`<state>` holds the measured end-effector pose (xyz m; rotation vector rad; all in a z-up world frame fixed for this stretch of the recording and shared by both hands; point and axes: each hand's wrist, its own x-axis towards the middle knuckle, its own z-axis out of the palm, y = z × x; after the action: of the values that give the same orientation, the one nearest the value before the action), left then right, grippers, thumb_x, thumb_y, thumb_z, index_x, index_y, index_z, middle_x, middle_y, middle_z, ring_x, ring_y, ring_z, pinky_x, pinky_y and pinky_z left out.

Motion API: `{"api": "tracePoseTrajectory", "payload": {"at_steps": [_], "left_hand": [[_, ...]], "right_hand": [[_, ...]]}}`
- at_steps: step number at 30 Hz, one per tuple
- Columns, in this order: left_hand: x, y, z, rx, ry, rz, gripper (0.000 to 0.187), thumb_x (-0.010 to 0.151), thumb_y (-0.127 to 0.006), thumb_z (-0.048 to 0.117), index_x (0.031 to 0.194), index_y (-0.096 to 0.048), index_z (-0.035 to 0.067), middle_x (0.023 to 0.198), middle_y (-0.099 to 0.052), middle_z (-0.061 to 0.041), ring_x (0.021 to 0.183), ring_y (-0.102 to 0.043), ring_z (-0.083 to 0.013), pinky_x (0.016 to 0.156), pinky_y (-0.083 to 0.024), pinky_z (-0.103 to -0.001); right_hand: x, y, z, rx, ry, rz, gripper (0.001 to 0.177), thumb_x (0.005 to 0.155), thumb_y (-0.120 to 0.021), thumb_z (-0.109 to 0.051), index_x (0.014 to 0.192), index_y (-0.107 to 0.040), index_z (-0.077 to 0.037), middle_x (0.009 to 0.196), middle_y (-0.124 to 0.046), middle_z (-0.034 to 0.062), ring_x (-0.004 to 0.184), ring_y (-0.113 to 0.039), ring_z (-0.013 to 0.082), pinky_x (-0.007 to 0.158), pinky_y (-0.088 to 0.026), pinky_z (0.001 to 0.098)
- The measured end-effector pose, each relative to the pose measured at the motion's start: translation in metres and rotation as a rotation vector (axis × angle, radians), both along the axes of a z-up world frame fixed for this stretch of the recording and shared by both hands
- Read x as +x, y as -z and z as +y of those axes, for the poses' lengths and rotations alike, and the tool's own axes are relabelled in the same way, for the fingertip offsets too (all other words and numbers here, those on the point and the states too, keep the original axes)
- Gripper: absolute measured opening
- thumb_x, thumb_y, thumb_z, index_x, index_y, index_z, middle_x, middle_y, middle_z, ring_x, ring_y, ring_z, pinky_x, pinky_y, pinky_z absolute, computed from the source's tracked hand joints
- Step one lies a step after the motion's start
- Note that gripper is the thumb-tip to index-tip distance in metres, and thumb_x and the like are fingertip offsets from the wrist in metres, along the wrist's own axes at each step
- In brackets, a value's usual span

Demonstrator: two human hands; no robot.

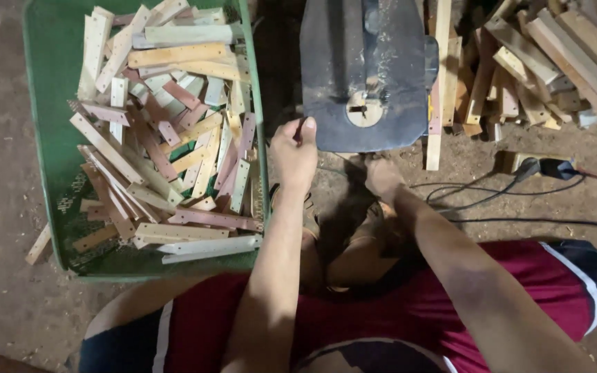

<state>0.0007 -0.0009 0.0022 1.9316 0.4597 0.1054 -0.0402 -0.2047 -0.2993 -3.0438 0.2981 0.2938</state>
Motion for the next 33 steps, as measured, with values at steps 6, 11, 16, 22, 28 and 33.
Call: {"api": "tracePoseTrajectory", "payload": {"at_steps": [6,11,16,22,28,33], "left_hand": [[0.001,0.000,-0.001,-0.061,-0.029,-0.021,0.020,0.090,-0.075,0.024,0.100,-0.080,0.008,0.086,-0.069,-0.014,0.085,-0.069,-0.0234,0.073,-0.057,-0.033],[0.003,0.003,-0.001,-0.089,-0.024,-0.029,0.019,0.092,-0.075,0.024,0.100,-0.080,0.007,0.086,-0.069,-0.014,0.084,-0.069,-0.0225,0.072,-0.057,-0.031],[0.002,-0.002,-0.007,-0.084,-0.038,-0.072,0.018,0.091,-0.076,0.021,0.100,-0.079,0.005,0.084,-0.069,-0.015,0.084,-0.070,-0.0236,0.070,-0.057,-0.031],[0.003,-0.003,-0.010,-0.107,-0.025,-0.110,0.017,0.092,-0.075,0.020,0.099,-0.079,0.005,0.082,-0.067,-0.014,0.081,-0.066,-0.0194,0.069,-0.055,-0.031],[0.002,-0.003,-0.007,-0.102,-0.028,-0.147,0.017,0.092,-0.075,0.019,0.098,-0.079,0.004,0.081,-0.066,-0.016,0.081,-0.067,-0.0206,0.067,-0.055,-0.030],[-0.001,0.010,-0.006,-0.070,-0.038,-0.136,0.015,0.092,-0.075,0.019,0.099,-0.080,0.008,0.082,-0.068,-0.014,0.082,-0.068,-0.0199,0.068,-0.056,-0.029]], "right_hand": [[-0.024,-0.002,-0.029,-0.091,-0.584,-0.471,0.007,0.071,-0.059,-0.012,0.076,-0.062,-0.009,0.059,-0.049,0.0062,0.054,-0.052,0.0278,0.054,-0.037,0.0437],[-0.013,-0.029,-0.008,-0.097,-0.415,-0.268,0.005,0.068,-0.060,-0.015,0.069,-0.066,-0.016,0.055,-0.058,0.0049,0.052,-0.062,0.0266,0.048,-0.040,0.0399],[-0.015,-0.016,-0.008,-0.002,-0.344,-0.153,0.010,0.069,-0.067,-0.018,0.075,-0.074,-0.021,0.066,-0.071,0.0021,0.064,-0.073,0.0233,0.052,-0.050,0.0316],[-0.008,-0.025,-0.004,0.155,-0.235,-0.194,0.019,0.064,-0.062,-0.018,0.076,-0.076,-0.019,0.063,-0.070,0.0060,0.066,-0.074,0.0323,0.061,-0.055,0.0404],[-0.003,0.011,0.001,0.137,-0.267,-0.238,0.016,0.058,-0.065,-0.016,0.070,-0.075,-0.016,0.057,-0.066,0.0082,0.058,-0.071,0.0331,0.055,-0.053,0.0413],[-0.002,-0.020,0.010,0.195,-0.212,-0.127,0.014,0.064,-0.063,-0.014,0.072,-0.074,-0.010,0.060,-0.068,0.0138,0.063,-0.071,0.0370,0.061,-0.055,0.0468]]}}
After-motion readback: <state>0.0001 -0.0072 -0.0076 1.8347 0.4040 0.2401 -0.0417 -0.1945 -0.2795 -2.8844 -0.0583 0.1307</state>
